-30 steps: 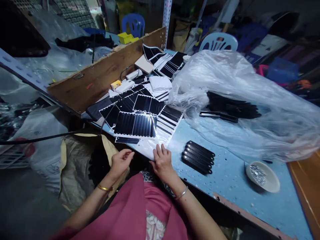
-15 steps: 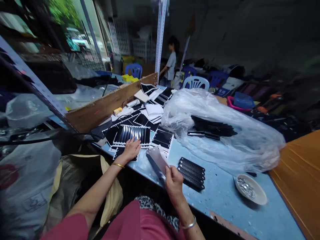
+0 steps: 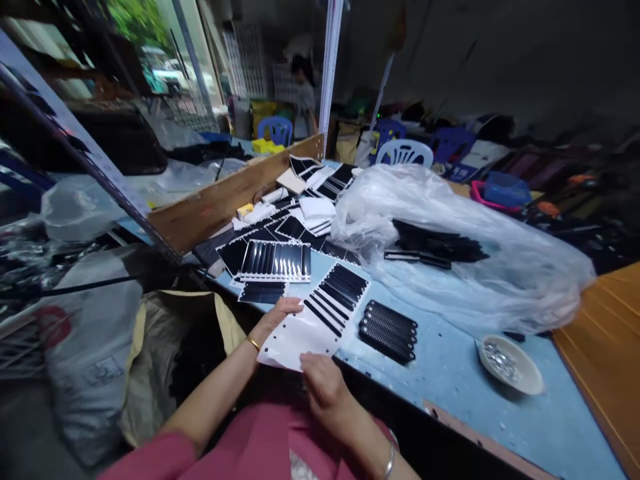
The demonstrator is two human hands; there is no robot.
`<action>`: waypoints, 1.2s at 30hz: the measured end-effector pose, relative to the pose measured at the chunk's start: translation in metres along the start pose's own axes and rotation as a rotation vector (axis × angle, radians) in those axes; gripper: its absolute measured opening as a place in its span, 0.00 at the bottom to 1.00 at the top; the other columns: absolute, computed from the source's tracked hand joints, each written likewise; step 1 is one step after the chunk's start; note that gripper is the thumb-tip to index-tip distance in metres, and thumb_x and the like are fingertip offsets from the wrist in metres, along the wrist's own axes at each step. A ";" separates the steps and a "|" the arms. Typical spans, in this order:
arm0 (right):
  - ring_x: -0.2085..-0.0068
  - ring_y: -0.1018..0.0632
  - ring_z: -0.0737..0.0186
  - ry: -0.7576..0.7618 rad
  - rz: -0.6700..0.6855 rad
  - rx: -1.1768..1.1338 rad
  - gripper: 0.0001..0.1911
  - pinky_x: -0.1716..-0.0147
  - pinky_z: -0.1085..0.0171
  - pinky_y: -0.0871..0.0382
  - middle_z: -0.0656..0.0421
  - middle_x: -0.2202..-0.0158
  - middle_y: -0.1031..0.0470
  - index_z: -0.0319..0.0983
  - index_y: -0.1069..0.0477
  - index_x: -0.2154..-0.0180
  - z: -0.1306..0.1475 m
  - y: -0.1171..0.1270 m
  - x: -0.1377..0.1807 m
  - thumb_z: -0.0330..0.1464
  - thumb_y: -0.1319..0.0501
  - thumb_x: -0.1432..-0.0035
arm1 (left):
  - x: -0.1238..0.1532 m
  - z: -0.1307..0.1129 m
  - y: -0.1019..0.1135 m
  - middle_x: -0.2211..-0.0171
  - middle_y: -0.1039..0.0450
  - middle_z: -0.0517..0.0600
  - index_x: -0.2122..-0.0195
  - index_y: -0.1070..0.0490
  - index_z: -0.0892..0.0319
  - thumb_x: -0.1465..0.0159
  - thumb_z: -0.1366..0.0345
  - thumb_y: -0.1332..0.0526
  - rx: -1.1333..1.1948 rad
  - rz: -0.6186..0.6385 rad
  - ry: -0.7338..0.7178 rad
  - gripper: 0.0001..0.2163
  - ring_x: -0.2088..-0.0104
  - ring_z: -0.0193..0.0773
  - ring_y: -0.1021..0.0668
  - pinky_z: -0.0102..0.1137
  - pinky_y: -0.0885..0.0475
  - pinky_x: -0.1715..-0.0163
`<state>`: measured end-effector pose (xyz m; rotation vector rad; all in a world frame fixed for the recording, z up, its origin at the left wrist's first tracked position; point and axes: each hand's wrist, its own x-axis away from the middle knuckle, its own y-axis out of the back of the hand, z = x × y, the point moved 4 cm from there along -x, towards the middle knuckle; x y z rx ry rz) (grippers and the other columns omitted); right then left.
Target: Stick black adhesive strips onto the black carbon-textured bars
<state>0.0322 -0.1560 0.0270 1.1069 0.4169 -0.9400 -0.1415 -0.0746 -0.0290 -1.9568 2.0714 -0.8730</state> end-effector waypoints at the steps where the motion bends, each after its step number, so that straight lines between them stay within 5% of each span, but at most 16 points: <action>1: 0.57 0.19 0.56 -0.038 0.038 0.003 0.16 0.58 0.57 0.22 0.51 0.60 0.20 0.39 0.31 0.50 -0.002 -0.002 0.006 0.24 0.45 0.38 | -0.001 0.002 0.004 0.76 0.23 0.51 0.71 0.24 0.67 0.56 0.61 0.26 0.016 -0.024 0.003 0.16 0.78 0.35 0.25 0.26 0.34 0.74; 5: 0.60 0.20 0.53 -0.166 0.024 -0.002 0.14 0.61 0.55 0.22 0.50 0.62 0.21 0.40 0.29 0.54 -0.020 0.006 0.011 0.35 0.36 0.42 | 0.002 0.005 0.011 0.76 0.23 0.51 0.68 0.22 0.68 0.55 0.63 0.27 0.031 -0.090 -0.011 0.16 0.78 0.35 0.24 0.27 0.33 0.73; 8: 0.58 0.20 0.54 -0.187 -0.127 0.077 0.12 0.60 0.55 0.23 0.50 0.61 0.21 0.41 0.27 0.55 -0.046 0.009 -0.001 0.28 0.38 0.42 | 0.008 0.005 0.006 0.76 0.23 0.51 0.68 0.22 0.68 0.55 0.64 0.28 0.020 -0.177 -0.043 0.15 0.77 0.35 0.24 0.27 0.32 0.73; 11: 0.56 0.20 0.51 -0.233 -0.196 0.216 0.09 0.57 0.51 0.24 0.49 0.60 0.20 0.40 0.25 0.58 -0.080 -0.002 -0.014 0.29 0.40 0.40 | 0.013 0.004 -0.005 0.75 0.22 0.51 0.67 0.22 0.68 0.55 0.65 0.28 0.026 -0.210 -0.062 0.15 0.77 0.35 0.23 0.27 0.31 0.73; 14: 0.60 0.20 0.52 -0.350 -0.121 0.204 0.11 0.59 0.53 0.24 0.49 0.62 0.19 0.39 0.23 0.58 -0.107 -0.023 -0.018 0.34 0.40 0.40 | 0.014 0.005 -0.013 0.75 0.23 0.50 0.68 0.22 0.66 0.54 0.66 0.29 0.035 -0.204 -0.069 0.13 0.77 0.33 0.24 0.26 0.32 0.73; 21: 0.66 0.19 0.58 -0.723 -0.111 -0.243 0.10 0.63 0.59 0.25 0.56 0.66 0.18 0.41 0.20 0.64 -0.126 -0.031 -0.010 0.39 0.37 0.44 | 0.004 0.005 -0.018 0.76 0.25 0.48 0.73 0.23 0.66 0.52 0.67 0.31 -0.038 -0.194 -0.086 0.08 0.76 0.32 0.26 0.25 0.34 0.72; 30: 0.74 0.23 0.63 -1.032 -0.127 -0.720 0.10 0.72 0.65 0.29 0.59 0.75 0.20 0.37 0.20 0.71 -0.148 -0.028 -0.016 0.37 0.30 0.54 | -0.003 0.005 -0.015 0.72 0.21 0.51 0.64 0.20 0.66 0.52 0.67 0.31 -0.035 -0.155 -0.018 0.13 0.74 0.35 0.23 0.27 0.30 0.69; 33: 0.74 0.22 0.62 -1.086 -0.346 -0.802 0.11 0.73 0.64 0.28 0.58 0.75 0.21 0.36 0.22 0.72 -0.150 -0.012 -0.028 0.38 0.30 0.52 | -0.008 0.007 -0.006 0.73 0.21 0.52 0.61 0.21 0.67 0.51 0.66 0.32 -0.099 -0.183 -0.026 0.16 0.74 0.37 0.22 0.30 0.28 0.69; 36: 0.73 0.21 0.61 -1.007 -0.626 -0.763 0.12 0.71 0.61 0.25 0.57 0.74 0.21 0.37 0.26 0.70 -0.144 0.033 -0.037 0.40 0.34 0.46 | -0.018 0.005 0.009 0.70 0.21 0.53 0.57 0.23 0.66 0.49 0.66 0.35 -0.355 -0.345 -0.147 0.18 0.71 0.40 0.22 0.31 0.27 0.69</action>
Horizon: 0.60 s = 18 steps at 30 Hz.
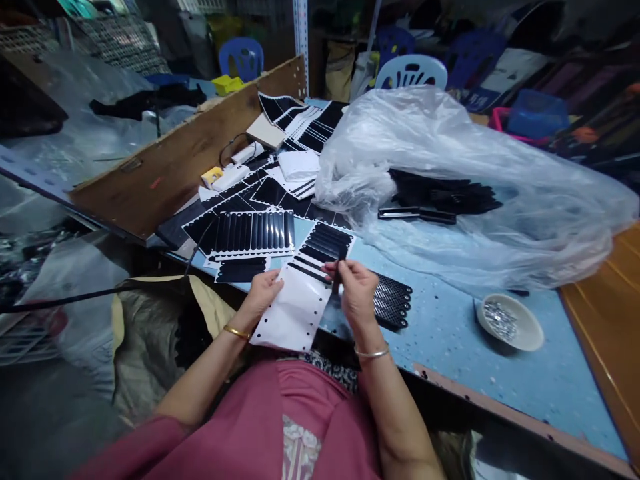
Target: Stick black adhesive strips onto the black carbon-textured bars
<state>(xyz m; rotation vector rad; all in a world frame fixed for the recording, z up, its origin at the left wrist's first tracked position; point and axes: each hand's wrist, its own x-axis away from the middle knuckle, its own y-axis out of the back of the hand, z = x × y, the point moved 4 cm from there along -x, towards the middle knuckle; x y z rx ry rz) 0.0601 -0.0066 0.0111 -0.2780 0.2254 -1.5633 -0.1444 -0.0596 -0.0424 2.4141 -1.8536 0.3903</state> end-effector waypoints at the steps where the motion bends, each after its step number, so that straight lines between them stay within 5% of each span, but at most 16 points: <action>1: 0.73 0.21 0.61 0.081 -0.042 0.021 0.11 0.70 0.60 0.24 0.58 0.74 0.22 0.37 0.27 0.68 0.017 0.009 0.002 0.40 0.36 0.44 | -0.005 -0.001 0.003 0.68 0.20 0.54 0.55 0.23 0.65 0.48 0.67 0.36 -0.128 -0.059 -0.072 0.19 0.69 0.41 0.21 0.32 0.27 0.66; 5: 0.74 0.23 0.64 0.355 -0.103 0.467 0.08 0.71 0.63 0.27 0.60 0.74 0.25 0.38 0.25 0.64 0.063 0.052 0.030 0.36 0.39 0.40 | -0.018 -0.019 0.009 0.62 0.21 0.57 0.49 0.26 0.62 0.45 0.73 0.42 -0.777 -0.148 -0.323 0.21 0.62 0.45 0.21 0.36 0.29 0.56; 9: 0.72 0.24 0.63 0.535 0.029 0.902 0.05 0.73 0.64 0.29 0.57 0.72 0.25 0.39 0.25 0.65 0.058 0.082 0.064 0.32 0.39 0.43 | -0.009 -0.045 -0.001 0.67 0.22 0.59 0.52 0.25 0.63 0.43 0.71 0.41 -1.168 -0.110 -0.466 0.17 0.63 0.49 0.22 0.39 0.30 0.57; 11: 0.71 0.24 0.62 0.608 0.049 1.000 0.04 0.71 0.63 0.29 0.57 0.72 0.25 0.39 0.26 0.66 0.047 0.091 0.075 0.29 0.40 0.43 | 0.006 -0.057 -0.016 0.68 0.23 0.58 0.58 0.23 0.64 0.41 0.65 0.39 -1.074 -0.152 -0.546 0.12 0.64 0.47 0.23 0.38 0.31 0.59; 13: 0.70 0.24 0.60 0.662 0.043 1.058 0.04 0.71 0.62 0.29 0.56 0.71 0.25 0.40 0.27 0.65 0.037 0.095 0.080 0.28 0.41 0.42 | 0.023 -0.058 -0.041 0.74 0.25 0.53 0.69 0.23 0.62 0.41 0.59 0.37 -0.835 -0.055 -0.529 0.10 0.71 0.40 0.25 0.33 0.32 0.66; 16: 0.70 0.25 0.59 0.722 0.064 1.100 0.07 0.71 0.61 0.30 0.54 0.71 0.26 0.39 0.27 0.62 0.027 0.093 0.082 0.27 0.42 0.42 | 0.042 -0.035 -0.093 0.82 0.30 0.48 0.77 0.27 0.61 0.41 0.54 0.36 -0.397 0.346 -0.170 0.16 0.81 0.31 0.30 0.27 0.37 0.78; 18: 0.70 0.26 0.59 0.745 0.097 1.104 0.08 0.71 0.60 0.30 0.54 0.72 0.26 0.38 0.27 0.60 0.024 0.091 0.082 0.27 0.42 0.42 | 0.051 -0.018 -0.120 0.82 0.29 0.48 0.77 0.28 0.63 0.43 0.53 0.34 -0.163 0.487 0.074 0.17 0.84 0.29 0.31 0.25 0.42 0.83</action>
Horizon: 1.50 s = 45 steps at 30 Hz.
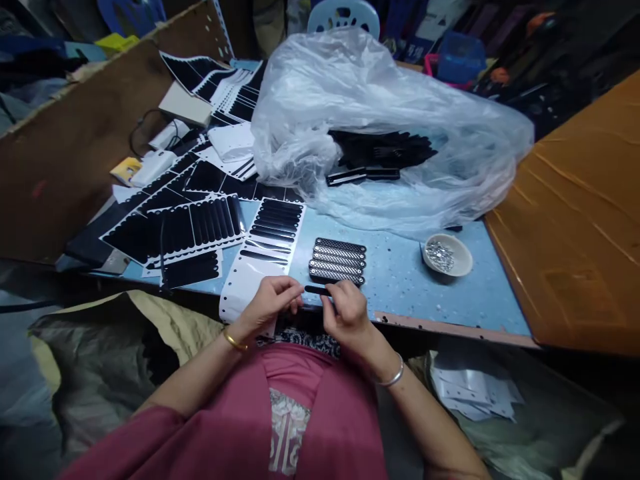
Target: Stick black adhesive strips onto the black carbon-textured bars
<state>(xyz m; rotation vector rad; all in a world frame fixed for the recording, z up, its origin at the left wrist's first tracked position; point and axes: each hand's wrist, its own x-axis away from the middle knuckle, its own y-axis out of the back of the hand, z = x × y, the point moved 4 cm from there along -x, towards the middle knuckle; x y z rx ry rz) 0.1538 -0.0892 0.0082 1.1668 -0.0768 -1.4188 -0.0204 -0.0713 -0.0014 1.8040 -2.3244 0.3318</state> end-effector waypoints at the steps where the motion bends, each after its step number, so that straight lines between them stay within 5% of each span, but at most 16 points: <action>1: 0.70 0.26 0.58 0.009 0.012 -0.007 0.09 0.71 0.60 0.30 0.54 0.72 0.26 0.37 0.27 0.59 0.000 0.000 0.001 0.27 0.42 0.42 | -0.004 0.006 -0.010 0.81 0.28 0.49 0.77 0.29 0.63 0.45 0.53 0.33 0.104 0.040 0.062 0.17 0.84 0.28 0.31 0.24 0.44 0.85; 7: 0.66 0.22 0.59 -0.074 0.147 -0.183 0.13 0.68 0.61 0.25 0.52 0.65 0.22 0.38 0.26 0.55 -0.021 0.021 0.009 0.35 0.36 0.41 | -0.019 0.018 -0.016 0.81 0.26 0.51 0.77 0.29 0.65 0.48 0.59 0.30 0.288 0.064 0.155 0.14 0.85 0.28 0.29 0.22 0.45 0.86; 16: 0.72 0.24 0.63 -0.177 0.219 -0.158 0.08 0.72 0.64 0.30 0.57 0.72 0.24 0.39 0.24 0.65 -0.039 0.023 0.016 0.33 0.41 0.38 | -0.029 0.018 -0.016 0.83 0.27 0.50 0.78 0.27 0.64 0.46 0.57 0.31 0.121 0.107 0.153 0.15 0.86 0.27 0.30 0.21 0.43 0.87; 21: 0.74 0.27 0.63 -0.100 0.218 -0.052 0.09 0.74 0.64 0.32 0.57 0.75 0.27 0.38 0.26 0.67 -0.035 0.033 0.018 0.30 0.43 0.37 | -0.030 0.022 -0.008 0.84 0.28 0.47 0.69 0.22 0.64 0.47 0.59 0.30 -0.043 0.004 0.134 0.12 0.86 0.30 0.30 0.23 0.38 0.86; 27: 0.67 0.21 0.60 -0.171 0.105 0.001 0.05 0.68 0.63 0.27 0.55 0.68 0.21 0.40 0.24 0.62 -0.056 0.064 0.012 0.32 0.39 0.39 | -0.043 0.032 0.013 0.77 0.25 0.48 0.65 0.22 0.62 0.50 0.66 0.31 -0.292 -0.270 -0.085 0.11 0.77 0.33 0.25 0.27 0.30 0.75; 36: 0.65 0.19 0.59 -0.242 0.126 -0.111 0.07 0.66 0.62 0.23 0.54 0.65 0.20 0.40 0.23 0.64 -0.081 0.043 0.009 0.35 0.37 0.40 | -0.051 0.017 0.000 0.77 0.28 0.48 0.64 0.22 0.61 0.45 0.70 0.34 -0.726 -0.132 -0.277 0.07 0.76 0.34 0.28 0.29 0.33 0.71; 41: 0.67 0.20 0.61 -0.172 0.249 -0.110 0.06 0.68 0.63 0.23 0.54 0.67 0.20 0.40 0.24 0.63 -0.062 0.043 0.014 0.32 0.40 0.38 | -0.031 0.016 0.005 0.75 0.27 0.48 0.67 0.23 0.61 0.43 0.70 0.36 -0.734 -0.100 -0.322 0.04 0.75 0.33 0.27 0.28 0.32 0.72; 45: 0.62 0.18 0.56 -0.062 0.188 -0.051 0.05 0.63 0.59 0.21 0.51 0.64 0.19 0.39 0.25 0.61 -0.051 0.043 0.011 0.28 0.39 0.40 | -0.023 0.023 0.011 0.71 0.24 0.50 0.56 0.24 0.64 0.46 0.72 0.36 -0.589 -0.166 -0.333 0.15 0.74 0.32 0.26 0.27 0.30 0.72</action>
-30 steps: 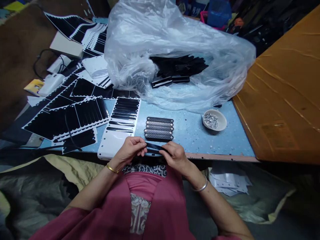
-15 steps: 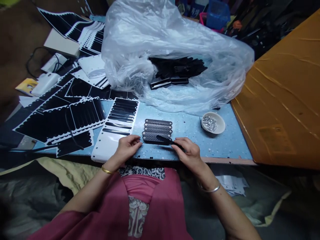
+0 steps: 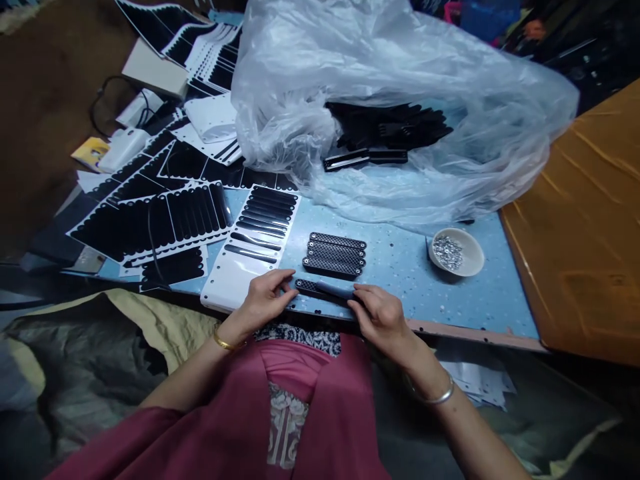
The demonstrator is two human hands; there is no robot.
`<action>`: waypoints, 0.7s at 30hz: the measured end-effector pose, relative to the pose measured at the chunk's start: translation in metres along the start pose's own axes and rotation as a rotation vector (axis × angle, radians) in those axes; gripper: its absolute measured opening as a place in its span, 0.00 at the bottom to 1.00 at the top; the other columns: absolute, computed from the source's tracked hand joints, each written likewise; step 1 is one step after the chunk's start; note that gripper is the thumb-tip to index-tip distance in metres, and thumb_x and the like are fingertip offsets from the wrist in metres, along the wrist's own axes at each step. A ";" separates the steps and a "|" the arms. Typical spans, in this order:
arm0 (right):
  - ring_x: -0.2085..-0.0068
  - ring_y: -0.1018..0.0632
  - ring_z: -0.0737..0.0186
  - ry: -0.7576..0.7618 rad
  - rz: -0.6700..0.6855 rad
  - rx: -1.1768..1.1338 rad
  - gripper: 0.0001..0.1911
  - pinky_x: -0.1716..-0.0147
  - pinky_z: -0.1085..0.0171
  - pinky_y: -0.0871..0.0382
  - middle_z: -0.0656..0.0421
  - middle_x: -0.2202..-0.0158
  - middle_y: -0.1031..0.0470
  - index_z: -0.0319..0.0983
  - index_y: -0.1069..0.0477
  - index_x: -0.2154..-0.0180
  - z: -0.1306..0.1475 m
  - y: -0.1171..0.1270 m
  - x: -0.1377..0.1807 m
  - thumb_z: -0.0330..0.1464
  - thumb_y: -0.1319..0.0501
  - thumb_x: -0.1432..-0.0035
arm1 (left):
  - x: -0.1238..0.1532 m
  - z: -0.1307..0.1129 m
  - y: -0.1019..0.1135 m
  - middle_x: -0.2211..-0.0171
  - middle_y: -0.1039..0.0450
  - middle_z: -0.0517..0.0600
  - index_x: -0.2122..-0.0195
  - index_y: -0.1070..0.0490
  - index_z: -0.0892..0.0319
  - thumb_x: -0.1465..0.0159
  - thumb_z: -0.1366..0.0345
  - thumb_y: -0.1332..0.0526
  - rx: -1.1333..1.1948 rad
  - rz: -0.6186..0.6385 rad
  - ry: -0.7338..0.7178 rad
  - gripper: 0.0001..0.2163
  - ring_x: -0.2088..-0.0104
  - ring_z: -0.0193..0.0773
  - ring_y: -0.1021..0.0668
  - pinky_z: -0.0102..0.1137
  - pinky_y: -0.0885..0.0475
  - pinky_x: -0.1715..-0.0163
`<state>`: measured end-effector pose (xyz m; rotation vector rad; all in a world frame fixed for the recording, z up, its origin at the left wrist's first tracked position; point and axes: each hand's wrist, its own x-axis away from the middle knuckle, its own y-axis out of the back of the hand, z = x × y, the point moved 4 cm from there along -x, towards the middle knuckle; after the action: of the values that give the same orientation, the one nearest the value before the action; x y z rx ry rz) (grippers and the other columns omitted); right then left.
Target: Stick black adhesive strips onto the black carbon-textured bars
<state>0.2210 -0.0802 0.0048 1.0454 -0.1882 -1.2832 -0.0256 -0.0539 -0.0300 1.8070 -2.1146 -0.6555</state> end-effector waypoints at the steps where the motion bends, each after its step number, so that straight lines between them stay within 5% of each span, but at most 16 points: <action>1: 0.62 0.18 0.55 0.026 -0.010 0.016 0.05 0.63 0.59 0.21 0.50 0.64 0.19 0.39 0.25 0.61 0.002 -0.002 -0.002 0.28 0.39 0.40 | 0.000 0.002 -0.002 0.71 0.24 0.49 0.54 0.24 0.64 0.46 0.73 0.36 0.049 0.003 0.030 0.17 0.75 0.31 0.26 0.26 0.30 0.73; 9: 0.65 0.18 0.55 0.098 0.043 0.037 0.06 0.66 0.58 0.21 0.49 0.64 0.19 0.38 0.26 0.61 0.010 -0.019 -0.014 0.28 0.40 0.40 | -0.002 0.019 -0.020 0.79 0.26 0.46 0.57 0.24 0.67 0.48 0.69 0.34 0.571 0.179 0.395 0.16 0.82 0.29 0.26 0.23 0.28 0.80; 21: 0.67 0.20 0.57 0.138 0.114 0.067 0.05 0.67 0.59 0.24 0.51 0.66 0.20 0.37 0.27 0.61 0.016 -0.025 -0.024 0.26 0.41 0.39 | -0.002 0.023 -0.021 0.78 0.26 0.47 0.58 0.24 0.68 0.48 0.70 0.33 0.656 0.176 0.391 0.15 0.81 0.29 0.24 0.22 0.27 0.78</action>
<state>0.1859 -0.0664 0.0055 1.1595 -0.1844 -1.1042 -0.0189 -0.0504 -0.0598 1.7963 -2.3088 0.4633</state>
